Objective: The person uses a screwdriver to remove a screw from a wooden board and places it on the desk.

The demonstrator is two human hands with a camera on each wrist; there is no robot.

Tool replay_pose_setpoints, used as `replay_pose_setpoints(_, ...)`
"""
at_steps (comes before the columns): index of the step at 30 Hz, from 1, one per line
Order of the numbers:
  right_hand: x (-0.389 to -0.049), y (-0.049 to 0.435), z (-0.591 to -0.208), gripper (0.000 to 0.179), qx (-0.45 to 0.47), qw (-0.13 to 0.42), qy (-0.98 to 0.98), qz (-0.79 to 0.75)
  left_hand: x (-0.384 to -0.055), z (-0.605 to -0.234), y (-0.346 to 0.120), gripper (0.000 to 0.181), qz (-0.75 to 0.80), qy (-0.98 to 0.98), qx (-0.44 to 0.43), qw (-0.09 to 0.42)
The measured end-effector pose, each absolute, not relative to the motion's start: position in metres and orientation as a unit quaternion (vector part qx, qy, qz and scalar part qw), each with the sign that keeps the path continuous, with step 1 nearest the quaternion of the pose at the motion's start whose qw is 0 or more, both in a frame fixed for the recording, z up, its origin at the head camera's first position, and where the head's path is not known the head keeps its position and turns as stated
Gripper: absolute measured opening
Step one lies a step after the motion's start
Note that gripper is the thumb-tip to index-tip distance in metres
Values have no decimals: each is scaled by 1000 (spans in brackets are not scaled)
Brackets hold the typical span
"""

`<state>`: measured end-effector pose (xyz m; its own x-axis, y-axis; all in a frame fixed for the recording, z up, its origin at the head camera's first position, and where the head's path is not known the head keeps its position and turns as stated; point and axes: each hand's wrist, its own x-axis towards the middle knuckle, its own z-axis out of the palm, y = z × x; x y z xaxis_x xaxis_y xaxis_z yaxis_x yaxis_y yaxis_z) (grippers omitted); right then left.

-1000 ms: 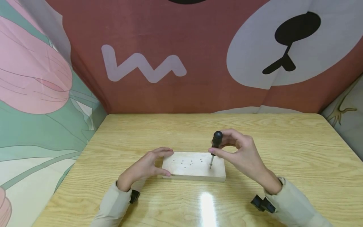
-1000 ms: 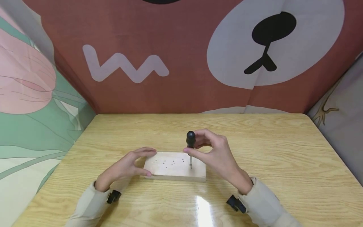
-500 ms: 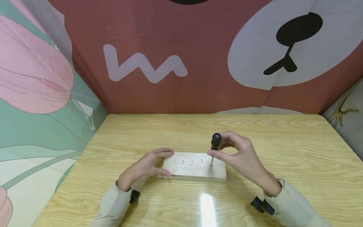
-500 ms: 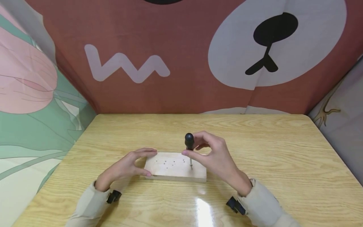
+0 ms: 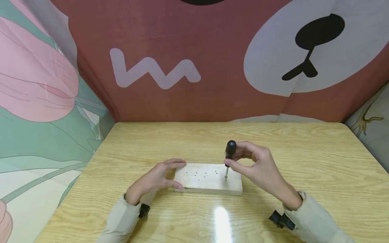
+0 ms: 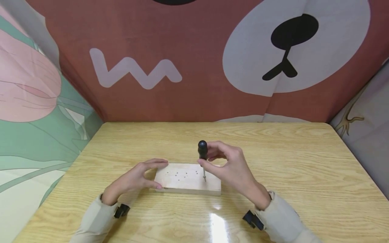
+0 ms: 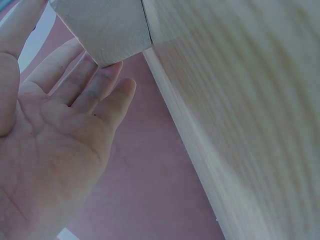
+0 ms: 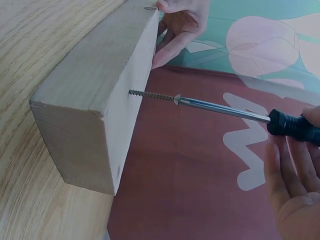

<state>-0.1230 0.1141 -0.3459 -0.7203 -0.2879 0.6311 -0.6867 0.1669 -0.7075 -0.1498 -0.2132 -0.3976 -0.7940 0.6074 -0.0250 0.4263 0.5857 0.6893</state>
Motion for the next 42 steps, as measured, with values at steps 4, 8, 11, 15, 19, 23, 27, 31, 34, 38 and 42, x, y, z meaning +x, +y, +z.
replay_pose_setpoints(4,-124,113,-346,35,334,185,-747,544,-150,-398,-213,78,346,883,291,130)
replay_pose_setpoints(8,-124,111,-346,35,338,195,-743,544,-150,-397,-213,79,345,884,288,131)
replay_pose_setpoints(11,-124,112,-346,35,330,191,-741,553,-150,-397,-212,79,345,884,287,131)
replay_pose_setpoints(15,-123,113,-345,40,320,184,-742,560,-150,-397,-213,79,346,884,288,129)
replay_pose_setpoints(19,-123,113,-345,42,323,185,-743,556,-150,-397,-213,78,347,883,289,129)
replay_pose_setpoints(23,-124,113,-346,41,331,187,-741,553,-150,-397,-212,78,348,882,289,131)
replay_pose_setpoints(27,-125,112,-346,42,332,198,-741,549,-151,-396,-212,78,348,882,290,132)
replay_pose_setpoints(31,-125,113,-346,42,330,206,-740,549,-151,-395,-211,78,346,882,291,133)
replay_pose_setpoints(34,-125,113,-347,43,332,201,-736,554,-151,-395,-211,78,345,882,291,134)
replay_pose_setpoints(38,-125,113,-347,46,336,199,-733,557,-151,-396,-211,78,343,883,291,134)
replay_pose_setpoints(42,-124,114,-348,46,335,199,-738,551,-151,-397,-212,78,344,883,289,133)
